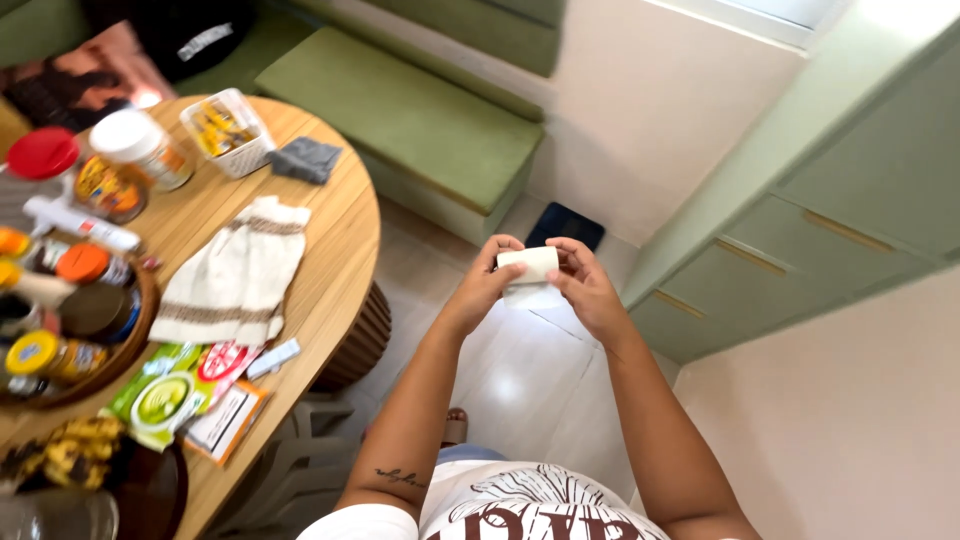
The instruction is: The recorder accesses a storage compartment under a booth-style couch to retrieve a roll of material and then stuffs green foam padding into the couch crevices.
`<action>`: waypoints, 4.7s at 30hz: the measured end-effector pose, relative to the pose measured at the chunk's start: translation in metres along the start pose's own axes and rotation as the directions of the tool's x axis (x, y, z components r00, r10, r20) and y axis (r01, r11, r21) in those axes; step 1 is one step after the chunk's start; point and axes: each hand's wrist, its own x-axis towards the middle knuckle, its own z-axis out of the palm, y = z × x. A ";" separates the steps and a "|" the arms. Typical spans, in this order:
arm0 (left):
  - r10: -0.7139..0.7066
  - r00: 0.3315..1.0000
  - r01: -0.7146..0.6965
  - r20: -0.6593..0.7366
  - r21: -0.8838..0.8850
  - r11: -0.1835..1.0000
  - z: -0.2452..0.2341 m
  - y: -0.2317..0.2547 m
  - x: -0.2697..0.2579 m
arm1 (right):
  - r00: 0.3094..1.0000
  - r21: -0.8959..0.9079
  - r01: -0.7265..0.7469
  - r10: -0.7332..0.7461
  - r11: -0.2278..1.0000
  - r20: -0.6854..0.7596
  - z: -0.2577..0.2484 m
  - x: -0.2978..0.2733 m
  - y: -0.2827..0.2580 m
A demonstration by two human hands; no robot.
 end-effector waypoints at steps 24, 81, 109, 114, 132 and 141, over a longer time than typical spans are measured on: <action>0.228 0.744 -0.176 -0.628 0.146 0.974 -0.268 0.070 -0.064 | 0.950 -0.166 0.005 0.047 0.986 0.308 0.263 0.185 0.114; 0.543 0.138 0.824 -0.828 0.401 0.401 -0.438 0.023 -0.137 | 0.658 -0.441 0.577 -0.072 0.687 0.750 0.454 0.354 0.308; 0.334 0.723 0.414 -0.605 0.766 0.492 -0.344 0.010 -0.025 | 0.975 -0.753 0.004 0.166 0.658 0.150 0.260 0.273 0.206; 0.304 0.856 0.206 -0.417 0.816 0.541 -0.293 -0.002 0.061 | 0.988 -0.718 -0.154 0.104 0.678 -0.114 0.170 0.277 0.180; 0.045 0.921 0.286 -0.387 0.751 0.595 -0.172 -0.061 0.367 | 0.943 -0.645 -0.292 0.098 0.707 -0.319 -0.105 0.404 0.156; -0.002 0.826 0.446 -0.564 0.651 0.615 -0.246 -0.096 0.401 | 0.929 -0.634 -0.370 0.258 0.679 -0.266 -0.109 0.469 0.197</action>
